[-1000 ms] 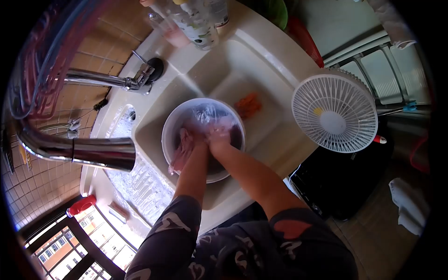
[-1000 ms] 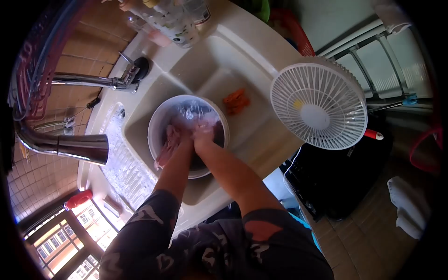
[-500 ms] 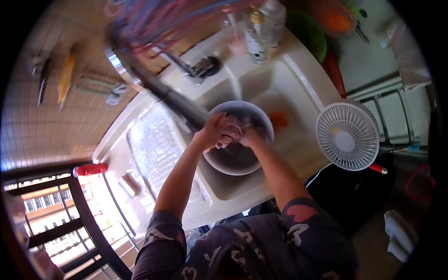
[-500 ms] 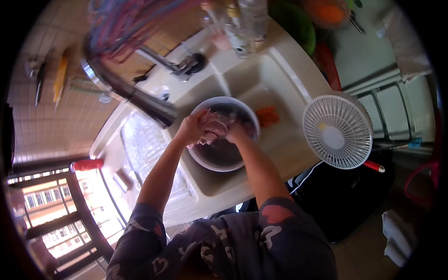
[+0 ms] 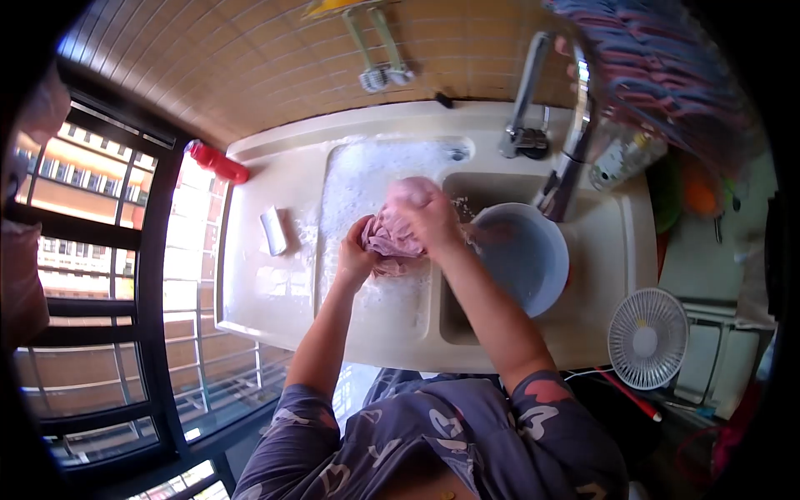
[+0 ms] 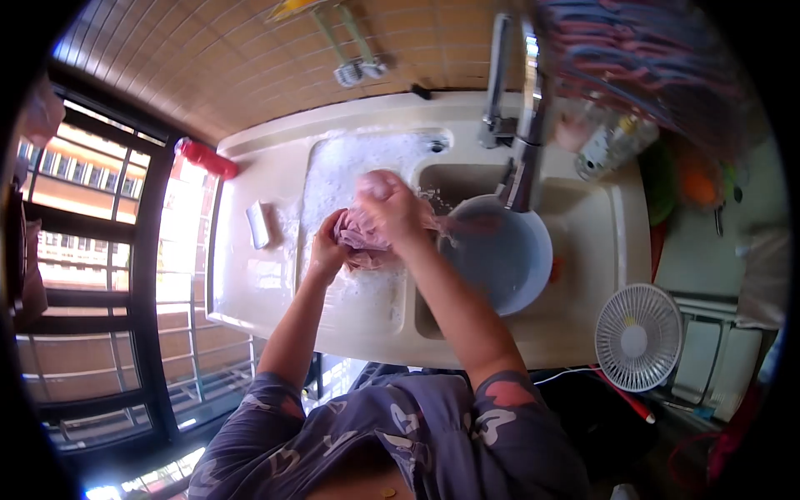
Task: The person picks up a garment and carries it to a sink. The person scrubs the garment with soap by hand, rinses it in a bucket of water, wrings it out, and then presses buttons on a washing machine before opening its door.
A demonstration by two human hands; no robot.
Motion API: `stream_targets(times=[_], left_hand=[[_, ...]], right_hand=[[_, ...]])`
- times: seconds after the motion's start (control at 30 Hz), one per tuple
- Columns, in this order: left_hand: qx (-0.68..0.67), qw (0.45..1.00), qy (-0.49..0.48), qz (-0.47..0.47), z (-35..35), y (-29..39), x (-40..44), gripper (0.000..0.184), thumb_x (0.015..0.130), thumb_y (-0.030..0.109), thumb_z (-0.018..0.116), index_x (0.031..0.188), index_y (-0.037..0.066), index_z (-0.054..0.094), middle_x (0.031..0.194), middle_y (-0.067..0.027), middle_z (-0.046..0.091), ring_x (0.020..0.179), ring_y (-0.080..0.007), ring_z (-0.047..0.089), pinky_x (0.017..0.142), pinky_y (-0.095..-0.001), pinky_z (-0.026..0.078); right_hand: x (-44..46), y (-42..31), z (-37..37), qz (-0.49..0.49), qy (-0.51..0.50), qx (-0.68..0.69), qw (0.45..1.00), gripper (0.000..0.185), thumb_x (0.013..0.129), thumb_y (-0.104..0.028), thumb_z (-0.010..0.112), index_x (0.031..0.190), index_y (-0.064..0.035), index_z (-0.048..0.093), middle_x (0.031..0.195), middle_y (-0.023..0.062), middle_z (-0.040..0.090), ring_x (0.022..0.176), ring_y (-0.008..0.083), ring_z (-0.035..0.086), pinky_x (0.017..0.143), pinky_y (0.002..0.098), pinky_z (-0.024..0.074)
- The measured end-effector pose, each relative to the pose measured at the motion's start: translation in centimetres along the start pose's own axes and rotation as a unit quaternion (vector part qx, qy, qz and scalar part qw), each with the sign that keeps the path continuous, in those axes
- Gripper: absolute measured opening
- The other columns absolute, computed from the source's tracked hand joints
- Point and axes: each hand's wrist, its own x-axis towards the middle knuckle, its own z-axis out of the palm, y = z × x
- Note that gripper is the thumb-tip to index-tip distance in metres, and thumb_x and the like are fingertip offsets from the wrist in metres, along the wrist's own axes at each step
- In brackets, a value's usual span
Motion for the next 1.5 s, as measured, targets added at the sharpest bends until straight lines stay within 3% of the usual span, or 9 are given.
stream_targets(times=[0.2,0.33,0.47,0.67,0.8,1.07,1.17,1.3,1.5], left_hand=[[-0.088,0.984,0.123,-0.093,-4.6,-4.5,-0.6,0.056,0.072,-0.004,0.061,0.128,0.001,0.057,0.118,-0.0165,0.065,0.114,-0.0248,0.060,0.101,-0.0376,0.044],[0.310,0.925,0.083,0.201,-4.5,-6.5,0.1,0.088,0.067,0.019,0.068,0.148,0.010,0.035,0.153,-0.0247,0.027,0.141,-0.0460,0.022,0.113,-0.0588,0.021],[0.368,0.913,-0.072,0.158,-2.3,-6.2,2.3,0.098,0.070,0.036,0.068,0.153,0.007,0.024,0.158,-0.0179,0.024,0.140,-0.0422,0.030,0.112,-0.0561,0.024],[0.339,0.929,-0.025,0.146,-1.5,-6.2,5.5,0.089,0.074,0.030,0.069,0.150,0.006,0.029,0.140,-0.0157,0.046,0.123,-0.0372,0.047,0.099,-0.0509,0.037],[0.328,0.930,-0.059,0.153,-0.9,-8.1,6.0,0.069,0.077,0.029,0.067,0.138,0.006,0.044,0.127,-0.0159,0.055,0.113,-0.0370,0.053,0.094,-0.0481,0.039],[0.285,0.942,-0.030,0.172,-0.5,-8.0,6.8,0.070,0.070,0.025,0.071,0.133,0.005,0.048,0.114,-0.0181,0.059,0.103,-0.0356,0.056,0.088,-0.0454,0.041],[0.301,0.940,0.001,0.162,-0.2,-7.2,7.1,0.078,0.067,0.019,0.071,0.138,0.002,0.041,0.115,-0.0221,0.056,0.101,-0.0399,0.056,0.087,-0.0485,0.044],[0.259,0.955,-0.016,0.143,-0.7,-7.1,6.6,0.091,0.064,0.013,0.073,0.146,0.004,0.033,0.128,-0.0212,0.052,0.115,-0.0400,0.052,0.095,-0.0478,0.043],[0.241,0.955,0.023,0.174,-0.7,-6.9,5.9,0.091,0.066,0.016,0.074,0.148,0.013,0.034,0.147,-0.0179,0.038,0.131,-0.0379,0.043,0.105,-0.0484,0.036]], right_hand=[[-5.3,10.0,2.2,-0.233,0.111,-0.478,0.840,0.042,0.083,-0.011,0.066,0.122,-0.0039,0.055,0.126,0.0220,0.052,0.119,0.0387,0.049,0.101,0.0481,0.0371],[-4.6,14.4,3.3,-0.101,0.112,-0.652,0.743,0.078,0.083,-0.049,0.065,0.147,-0.0151,0.037,0.151,0.0299,0.025,0.139,0.0503,0.022,0.110,0.0656,0.0139],[6.5,14.4,5.3,-0.067,0.183,-0.679,0.708,0.086,0.070,-0.050,0.077,0.141,-0.0156,0.044,0.148,0.0248,0.032,0.139,0.0455,0.026,0.110,0.0639,0.0178],[9.9,16.7,1.9,-0.197,-0.077,-0.452,0.866,0.052,0.072,-0.013,0.079,0.121,-0.0102,0.061,0.119,0.0116,0.061,0.108,0.0311,0.060,0.090,0.0416,0.0488],[1.0,15.5,2.5,-0.032,0.042,-0.104,0.993,0.027,0.085,-0.011,0.075,0.106,-0.0002,0.063,0.095,0.0032,0.066,0.094,0.0121,0.061,0.083,0.0260,0.0499],[8.9,14.8,2.7,-0.238,0.069,-0.610,0.753,0.023,0.080,-0.023,0.066,0.097,-0.0073,0.067,0.095,0.0165,0.066,0.089,0.0381,0.062,0.081,0.0446,0.0486],[15.4,15.5,3.5,-0.086,-0.007,-0.756,0.649,0.029,0.078,-0.027,0.068,0.102,-0.0116,0.066,0.113,0.0133,0.062,0.109,0.0320,0.056,0.094,0.0486,0.0409],[11.9,11.7,3.1,-0.076,0.028,-0.721,0.689,0.036,0.078,-0.024,0.066,0.114,-0.0264,0.062,0.147,0.0112,0.038,0.133,0.0331,0.036,0.107,0.0619,0.0237],[-0.5,11.6,-2.7,0.039,0.185,-0.767,0.614,0.057,0.074,-0.032,0.071,0.127,-0.0235,0.053,0.142,0.0127,0.046,0.130,0.0323,0.046,0.111,0.0659,0.0155]])
